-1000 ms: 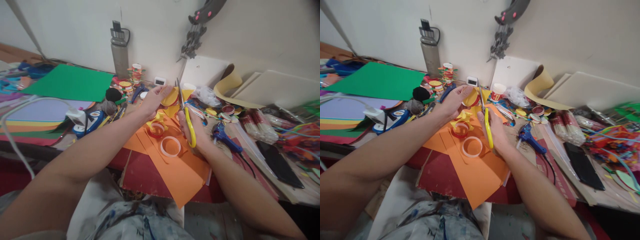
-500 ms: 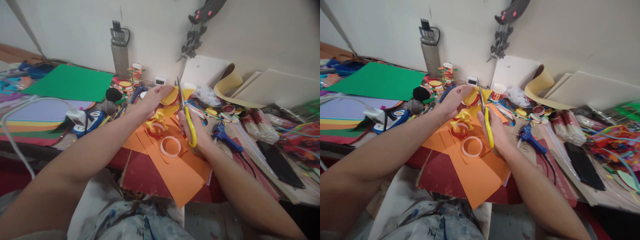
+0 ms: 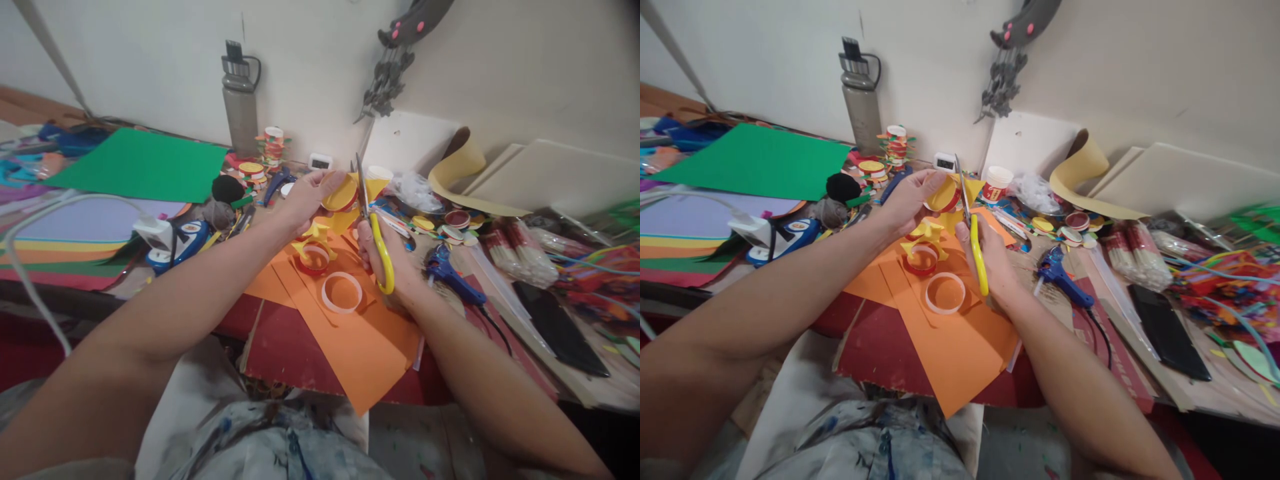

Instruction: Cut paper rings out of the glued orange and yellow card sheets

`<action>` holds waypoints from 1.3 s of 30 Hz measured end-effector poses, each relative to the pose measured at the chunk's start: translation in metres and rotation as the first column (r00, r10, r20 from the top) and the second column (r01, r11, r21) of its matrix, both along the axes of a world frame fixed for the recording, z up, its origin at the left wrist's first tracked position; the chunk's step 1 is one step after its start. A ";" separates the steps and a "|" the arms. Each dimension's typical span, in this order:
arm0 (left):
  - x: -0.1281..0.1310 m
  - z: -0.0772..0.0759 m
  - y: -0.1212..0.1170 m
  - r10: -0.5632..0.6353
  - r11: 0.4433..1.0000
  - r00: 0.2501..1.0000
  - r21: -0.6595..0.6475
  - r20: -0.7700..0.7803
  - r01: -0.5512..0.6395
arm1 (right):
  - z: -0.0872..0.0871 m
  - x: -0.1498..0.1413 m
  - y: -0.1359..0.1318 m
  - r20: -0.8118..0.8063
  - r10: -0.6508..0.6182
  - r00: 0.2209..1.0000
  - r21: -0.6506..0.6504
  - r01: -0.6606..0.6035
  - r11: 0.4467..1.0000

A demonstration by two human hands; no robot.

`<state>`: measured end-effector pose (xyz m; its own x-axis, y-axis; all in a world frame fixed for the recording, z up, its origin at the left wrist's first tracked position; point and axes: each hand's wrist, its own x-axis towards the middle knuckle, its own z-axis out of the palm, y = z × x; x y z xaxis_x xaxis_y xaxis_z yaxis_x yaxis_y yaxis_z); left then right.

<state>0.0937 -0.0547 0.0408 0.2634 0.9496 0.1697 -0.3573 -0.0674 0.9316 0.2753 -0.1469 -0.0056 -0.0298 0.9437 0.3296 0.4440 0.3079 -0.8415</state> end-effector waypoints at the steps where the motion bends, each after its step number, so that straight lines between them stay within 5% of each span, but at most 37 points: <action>1: 0.000 0.000 0.000 -0.004 1.000 1.000 0.007 0.000 0.004 | 0.000 0.000 -0.001 -0.002 -0.005 1.000 -0.008 0.005 1.000; 25: -0.010 0.014 0.002 0.009 1.000 0.998 0.018 -0.068 -0.008 | 0.011 -0.004 -0.007 0.072 -0.046 0.996 0.012 0.045 0.999; 31: -0.009 0.007 0.013 0.038 0.999 0.998 -0.006 -0.051 -0.039 | 0.022 -0.008 -0.014 0.095 -0.033 0.995 0.020 0.032 0.999; 39: -0.010 0.003 0.019 -0.042 0.998 0.999 -0.054 0.010 0.042 | 0.012 -0.004 -0.007 0.084 -0.063 0.994 0.018 0.062 0.998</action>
<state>0.0835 -0.0359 0.0439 0.3020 0.9456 0.1208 -0.3668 -0.0017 0.9303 0.2713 -0.1544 0.0068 0.0009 0.9394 0.3429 0.5323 0.2898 -0.7954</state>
